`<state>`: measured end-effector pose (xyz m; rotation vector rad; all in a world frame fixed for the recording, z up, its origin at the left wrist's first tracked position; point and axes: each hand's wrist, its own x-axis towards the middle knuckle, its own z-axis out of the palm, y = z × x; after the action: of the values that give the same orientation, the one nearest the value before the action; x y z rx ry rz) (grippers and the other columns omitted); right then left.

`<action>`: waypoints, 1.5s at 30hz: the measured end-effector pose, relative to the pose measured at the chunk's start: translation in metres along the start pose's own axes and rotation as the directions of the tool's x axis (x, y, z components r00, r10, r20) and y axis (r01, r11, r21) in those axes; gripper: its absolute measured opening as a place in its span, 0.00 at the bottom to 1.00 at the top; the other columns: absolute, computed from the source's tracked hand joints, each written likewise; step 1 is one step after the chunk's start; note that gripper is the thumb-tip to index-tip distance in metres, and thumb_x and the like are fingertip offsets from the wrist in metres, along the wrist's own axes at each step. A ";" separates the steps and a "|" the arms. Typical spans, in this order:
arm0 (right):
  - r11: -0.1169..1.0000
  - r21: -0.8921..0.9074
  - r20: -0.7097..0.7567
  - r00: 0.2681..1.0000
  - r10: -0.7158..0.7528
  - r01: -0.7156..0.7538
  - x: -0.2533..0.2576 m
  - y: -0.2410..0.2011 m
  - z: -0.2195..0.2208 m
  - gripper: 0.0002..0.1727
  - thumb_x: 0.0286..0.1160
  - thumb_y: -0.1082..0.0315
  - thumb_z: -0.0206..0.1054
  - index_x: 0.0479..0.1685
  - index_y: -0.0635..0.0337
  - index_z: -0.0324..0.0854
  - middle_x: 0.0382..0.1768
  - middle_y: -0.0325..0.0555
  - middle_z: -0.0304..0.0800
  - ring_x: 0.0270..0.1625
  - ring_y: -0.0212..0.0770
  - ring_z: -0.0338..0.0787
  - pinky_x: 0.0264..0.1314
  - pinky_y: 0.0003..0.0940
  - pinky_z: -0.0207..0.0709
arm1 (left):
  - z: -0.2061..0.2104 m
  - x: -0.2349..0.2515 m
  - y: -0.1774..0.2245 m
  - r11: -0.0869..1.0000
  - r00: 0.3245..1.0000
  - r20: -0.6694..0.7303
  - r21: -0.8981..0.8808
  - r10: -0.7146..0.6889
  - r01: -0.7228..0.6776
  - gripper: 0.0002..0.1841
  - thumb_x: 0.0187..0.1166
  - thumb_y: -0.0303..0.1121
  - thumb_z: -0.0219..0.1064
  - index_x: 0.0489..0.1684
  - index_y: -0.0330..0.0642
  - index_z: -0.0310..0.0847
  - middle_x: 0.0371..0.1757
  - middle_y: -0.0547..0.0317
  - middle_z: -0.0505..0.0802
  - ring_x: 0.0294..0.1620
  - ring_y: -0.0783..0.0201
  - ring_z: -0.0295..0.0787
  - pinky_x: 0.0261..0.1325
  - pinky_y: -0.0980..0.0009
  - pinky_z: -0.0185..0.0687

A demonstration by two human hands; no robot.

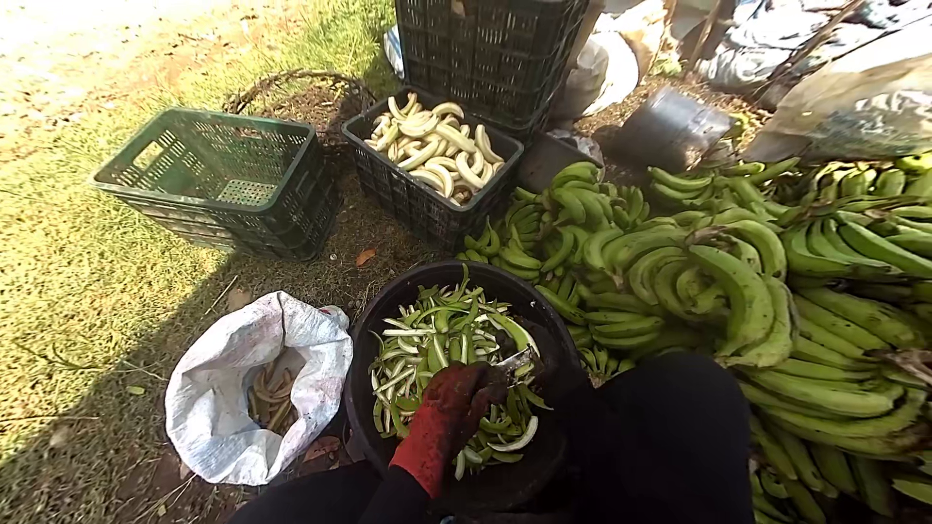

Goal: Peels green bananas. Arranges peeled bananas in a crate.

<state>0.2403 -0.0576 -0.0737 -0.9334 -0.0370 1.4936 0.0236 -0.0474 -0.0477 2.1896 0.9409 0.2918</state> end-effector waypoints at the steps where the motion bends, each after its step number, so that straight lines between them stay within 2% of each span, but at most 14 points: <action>1: 0.998 0.017 0.064 0.996 0.056 -0.057 0.009 -0.002 -0.007 0.26 0.94 0.53 0.32 0.52 0.59 0.75 0.27 0.45 0.85 0.20 0.35 0.84 0.19 0.25 0.79 | 0.001 -0.002 0.001 0.998 0.999 0.004 0.044 0.041 -0.041 0.24 0.84 0.54 0.61 0.73 0.55 0.83 0.54 0.51 0.93 0.59 0.52 0.89 0.68 0.49 0.83; 4: 0.997 -0.061 0.082 0.995 0.053 -0.048 -0.005 0.000 0.008 0.27 0.95 0.55 0.31 0.49 0.59 0.76 0.28 0.44 0.87 0.25 0.34 0.86 0.25 0.25 0.82 | -0.003 0.000 0.003 0.991 0.999 -0.033 0.136 0.022 -0.017 0.26 0.81 0.56 0.63 0.72 0.56 0.84 0.52 0.48 0.93 0.55 0.48 0.91 0.62 0.46 0.85; 6: 0.998 -0.061 0.018 0.999 -0.031 0.032 -0.018 0.014 0.023 0.23 0.95 0.58 0.37 0.50 0.59 0.77 0.31 0.45 0.89 0.31 0.35 0.90 0.33 0.31 0.87 | -0.007 0.005 0.005 0.979 0.991 -0.073 0.161 -0.112 0.123 0.25 0.81 0.54 0.64 0.72 0.55 0.84 0.54 0.46 0.92 0.56 0.45 0.90 0.63 0.45 0.84; 10: 0.926 -0.319 0.106 0.979 -0.175 0.200 -0.032 0.044 0.030 0.24 0.95 0.62 0.40 0.72 0.63 0.76 0.51 0.46 0.91 0.46 0.34 0.91 0.50 0.31 0.88 | -0.011 0.018 -0.014 0.934 0.897 -0.269 -0.027 -0.350 0.356 0.23 0.87 0.46 0.58 0.73 0.44 0.82 0.60 0.43 0.91 0.64 0.45 0.88 0.71 0.45 0.80; 11: 0.891 -0.387 0.203 0.965 -0.167 0.236 -0.030 0.047 0.023 0.25 0.94 0.61 0.39 0.78 0.61 0.73 0.55 0.46 0.90 0.46 0.34 0.90 0.50 0.31 0.87 | -0.014 0.020 -0.024 0.913 0.878 -0.251 -0.117 -0.407 0.390 0.24 0.90 0.49 0.53 0.72 0.44 0.82 0.60 0.46 0.92 0.64 0.50 0.88 0.71 0.47 0.81; 13: 0.866 -0.451 0.242 0.964 -0.112 0.214 -0.026 0.047 0.015 0.26 0.94 0.57 0.40 0.80 0.56 0.72 0.46 0.45 0.90 0.32 0.36 0.86 0.30 0.31 0.82 | -0.020 0.020 -0.037 0.849 0.854 -0.146 -0.279 -0.499 0.448 0.28 0.91 0.58 0.47 0.68 0.48 0.83 0.56 0.50 0.92 0.56 0.56 0.91 0.62 0.49 0.88; 18: 0.854 -0.516 0.012 0.997 -0.077 0.072 -0.008 0.036 -0.012 0.25 0.95 0.54 0.40 0.77 0.52 0.74 0.37 0.43 0.88 0.27 0.36 0.84 0.26 0.32 0.80 | -0.027 0.014 -0.043 0.684 0.779 -0.056 -0.520 -0.624 0.511 0.33 0.88 0.67 0.44 0.68 0.52 0.82 0.47 0.55 0.93 0.37 0.60 0.94 0.41 0.56 0.94; 24: 0.877 -0.477 -0.128 0.992 -0.009 -0.053 0.016 0.060 -0.066 0.23 0.94 0.51 0.46 0.60 0.57 0.80 0.34 0.42 0.87 0.32 0.35 0.86 0.35 0.32 0.83 | -0.039 0.010 -0.038 0.530 0.736 0.060 -0.654 -0.674 0.539 0.30 0.66 0.58 0.80 0.58 0.46 0.83 0.38 0.55 0.92 0.32 0.60 0.91 0.36 0.59 0.91; 29: 0.865 -0.489 -0.215 0.977 0.004 -0.111 0.013 0.057 -0.055 0.23 0.93 0.50 0.48 0.58 0.59 0.82 0.33 0.44 0.87 0.30 0.36 0.85 0.34 0.33 0.82 | -0.081 0.003 -0.016 0.608 0.802 0.077 -0.611 -0.592 0.507 0.25 0.71 0.55 0.78 0.57 0.48 0.86 0.36 0.58 0.93 0.31 0.61 0.92 0.37 0.60 0.92; 35: 0.955 -0.261 -0.225 0.971 0.083 -0.142 0.035 0.065 -0.050 0.26 0.96 0.51 0.37 0.50 0.59 0.78 0.24 0.45 0.83 0.22 0.37 0.83 0.24 0.32 0.80 | -0.154 0.005 -0.013 0.653 0.819 -0.071 -0.644 -0.570 0.399 0.27 0.79 0.54 0.72 0.72 0.50 0.79 0.41 0.53 0.94 0.34 0.58 0.93 0.38 0.59 0.93; 38: 0.938 -0.303 -0.343 0.937 0.059 -0.170 0.050 0.067 -0.046 0.25 0.94 0.49 0.43 0.50 0.59 0.80 0.23 0.45 0.83 0.22 0.37 0.82 0.23 0.34 0.79 | -0.166 0.019 -0.050 0.710 0.779 -0.138 -0.530 -0.612 0.464 0.30 0.69 0.53 0.79 0.70 0.53 0.81 0.47 0.58 0.94 0.41 0.61 0.94 0.45 0.57 0.94; 40: 0.888 -0.419 -0.364 0.931 0.026 -0.188 0.068 0.062 -0.035 0.25 0.92 0.48 0.48 0.54 0.59 0.81 0.31 0.45 0.87 0.30 0.37 0.85 0.32 0.37 0.82 | -0.172 0.033 -0.085 0.720 0.739 -0.181 -0.461 -0.649 0.519 0.32 0.64 0.48 0.82 0.70 0.54 0.81 0.50 0.57 0.94 0.41 0.60 0.94 0.44 0.55 0.94; 42: 0.818 -0.542 -0.312 0.950 0.016 -0.192 0.093 0.054 -0.029 0.27 0.90 0.46 0.50 0.61 0.59 0.83 0.44 0.48 0.90 0.42 0.38 0.88 0.47 0.42 0.83 | -0.182 0.055 -0.122 0.722 0.687 -0.244 -0.356 -0.685 0.593 0.28 0.65 0.50 0.80 0.65 0.52 0.83 0.47 0.57 0.95 0.37 0.60 0.95 0.43 0.53 0.95; 45: 0.762 -0.620 -0.202 0.976 0.077 -0.189 0.130 0.031 -0.006 0.27 0.91 0.45 0.49 0.64 0.57 0.82 0.44 0.46 0.89 0.40 0.37 0.86 0.44 0.40 0.83 | -0.217 0.110 -0.168 0.723 0.623 -0.401 -0.169 -0.671 0.670 0.29 0.73 0.58 0.72 0.66 0.49 0.84 0.49 0.51 0.95 0.47 0.54 0.94 0.55 0.45 0.90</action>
<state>0.2371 0.0434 -0.1608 -1.6410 -0.3887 1.5531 -0.0882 0.2247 -0.0181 1.6134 1.9392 0.4207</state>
